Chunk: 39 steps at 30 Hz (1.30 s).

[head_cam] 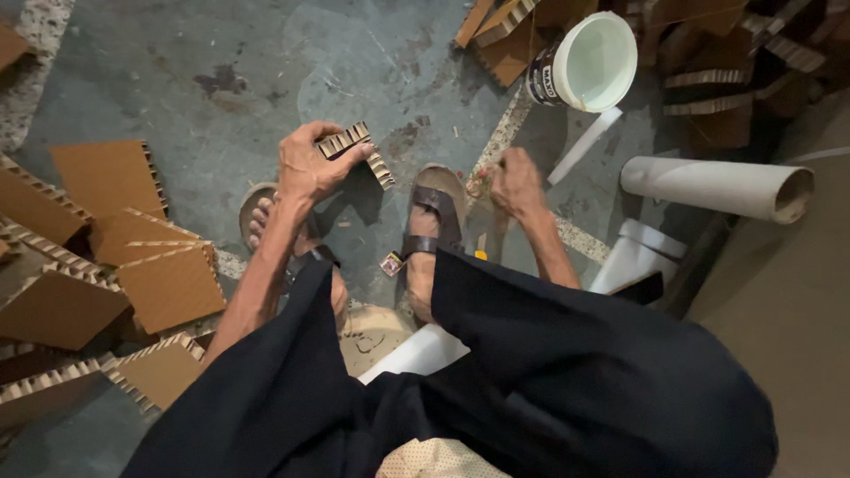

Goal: The person sits on the floor and assembles small cardboard pieces into a box-like structure using a thin string to tie them together. They then pick up a white cylindrical tool and apply a substance to the edges of the cardboard pieces.

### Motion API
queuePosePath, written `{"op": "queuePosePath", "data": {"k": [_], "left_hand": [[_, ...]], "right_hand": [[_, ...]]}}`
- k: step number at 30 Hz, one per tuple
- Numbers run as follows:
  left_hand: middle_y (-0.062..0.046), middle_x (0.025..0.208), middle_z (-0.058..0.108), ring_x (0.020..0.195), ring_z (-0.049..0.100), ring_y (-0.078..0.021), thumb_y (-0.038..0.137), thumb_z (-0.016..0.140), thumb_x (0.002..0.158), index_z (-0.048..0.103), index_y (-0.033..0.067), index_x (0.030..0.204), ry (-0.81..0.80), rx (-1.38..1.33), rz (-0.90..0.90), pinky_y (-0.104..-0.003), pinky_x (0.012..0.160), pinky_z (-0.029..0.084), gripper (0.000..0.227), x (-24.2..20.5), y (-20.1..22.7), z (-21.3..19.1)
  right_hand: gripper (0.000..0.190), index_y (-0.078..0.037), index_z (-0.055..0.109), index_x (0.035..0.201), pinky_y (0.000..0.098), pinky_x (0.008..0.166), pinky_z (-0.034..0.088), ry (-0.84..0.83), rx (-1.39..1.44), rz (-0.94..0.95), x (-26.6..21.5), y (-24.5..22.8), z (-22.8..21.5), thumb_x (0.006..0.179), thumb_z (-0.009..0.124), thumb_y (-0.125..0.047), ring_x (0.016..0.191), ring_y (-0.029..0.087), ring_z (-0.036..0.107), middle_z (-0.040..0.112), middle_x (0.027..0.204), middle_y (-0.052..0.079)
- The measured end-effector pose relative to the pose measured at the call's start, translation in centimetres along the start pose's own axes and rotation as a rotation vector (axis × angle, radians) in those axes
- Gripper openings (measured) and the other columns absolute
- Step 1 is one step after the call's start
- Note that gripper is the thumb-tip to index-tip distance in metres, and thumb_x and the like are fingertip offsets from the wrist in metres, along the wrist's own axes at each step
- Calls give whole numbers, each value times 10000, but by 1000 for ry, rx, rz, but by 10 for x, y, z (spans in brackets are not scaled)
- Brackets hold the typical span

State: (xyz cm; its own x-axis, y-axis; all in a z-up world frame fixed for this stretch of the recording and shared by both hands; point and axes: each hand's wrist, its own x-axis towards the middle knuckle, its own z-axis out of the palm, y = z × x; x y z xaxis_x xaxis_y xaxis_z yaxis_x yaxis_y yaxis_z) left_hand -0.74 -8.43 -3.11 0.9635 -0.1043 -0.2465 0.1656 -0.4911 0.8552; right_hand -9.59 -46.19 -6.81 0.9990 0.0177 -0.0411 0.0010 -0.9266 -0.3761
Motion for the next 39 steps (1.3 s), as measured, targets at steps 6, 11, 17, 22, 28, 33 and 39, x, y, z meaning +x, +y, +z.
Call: {"op": "queuePosePath", "data": {"k": [6,11,17,22,28,33,39], "left_hand": [[-155,965,776,882,762,-252,491,898,730,756,3,1084,0,-9,-45,-359,829,586,619,0,-13,5],[-194,1114,749,1027,744,-301,514,903,739,698,-13,1218,54,-7,69,-374,930,567,741,3,-27,10],[-253,1198,691,1111,666,-424,419,910,745,597,-69,1349,388,335,447,-649,937,361,837,-10,18,-19],[-132,1118,720,1025,716,-247,170,842,867,650,29,1299,-6,-251,280,-389,894,586,494,-40,53,-38],[-89,937,709,842,709,-168,27,794,897,700,41,1077,-286,-533,64,-323,725,571,203,-41,34,-24],[-102,1060,606,961,660,-261,-40,717,757,694,351,1348,-22,213,556,-358,857,579,710,-21,9,-69],[-198,1172,557,960,653,-424,63,765,724,500,353,1571,-351,638,183,-491,809,543,933,-7,15,-82]], "right_hand": [[179,39,717,912,323,623,554,-66,316,360,-3,-47,-39,924,693,-138,671,221,709,749,766,162],[90,39,698,1003,283,736,600,-49,907,324,6,-90,-41,973,688,-46,810,145,722,762,908,119],[100,37,681,1031,279,814,611,-253,1125,246,30,-156,-39,976,710,-42,911,143,734,770,1017,113],[96,19,678,1083,292,844,608,-397,1265,70,43,-186,-40,1000,692,-26,939,145,724,757,1039,102],[70,-11,639,1001,331,885,587,-415,1663,191,46,-201,-42,944,667,-41,944,163,698,709,957,64],[117,23,644,900,354,731,525,-433,2173,210,39,-169,-28,920,722,-62,750,161,558,573,887,97],[931,-168,499,1561,314,725,538,-334,451,-147,48,-161,-24,714,881,-111,768,164,565,578,971,83]]}}
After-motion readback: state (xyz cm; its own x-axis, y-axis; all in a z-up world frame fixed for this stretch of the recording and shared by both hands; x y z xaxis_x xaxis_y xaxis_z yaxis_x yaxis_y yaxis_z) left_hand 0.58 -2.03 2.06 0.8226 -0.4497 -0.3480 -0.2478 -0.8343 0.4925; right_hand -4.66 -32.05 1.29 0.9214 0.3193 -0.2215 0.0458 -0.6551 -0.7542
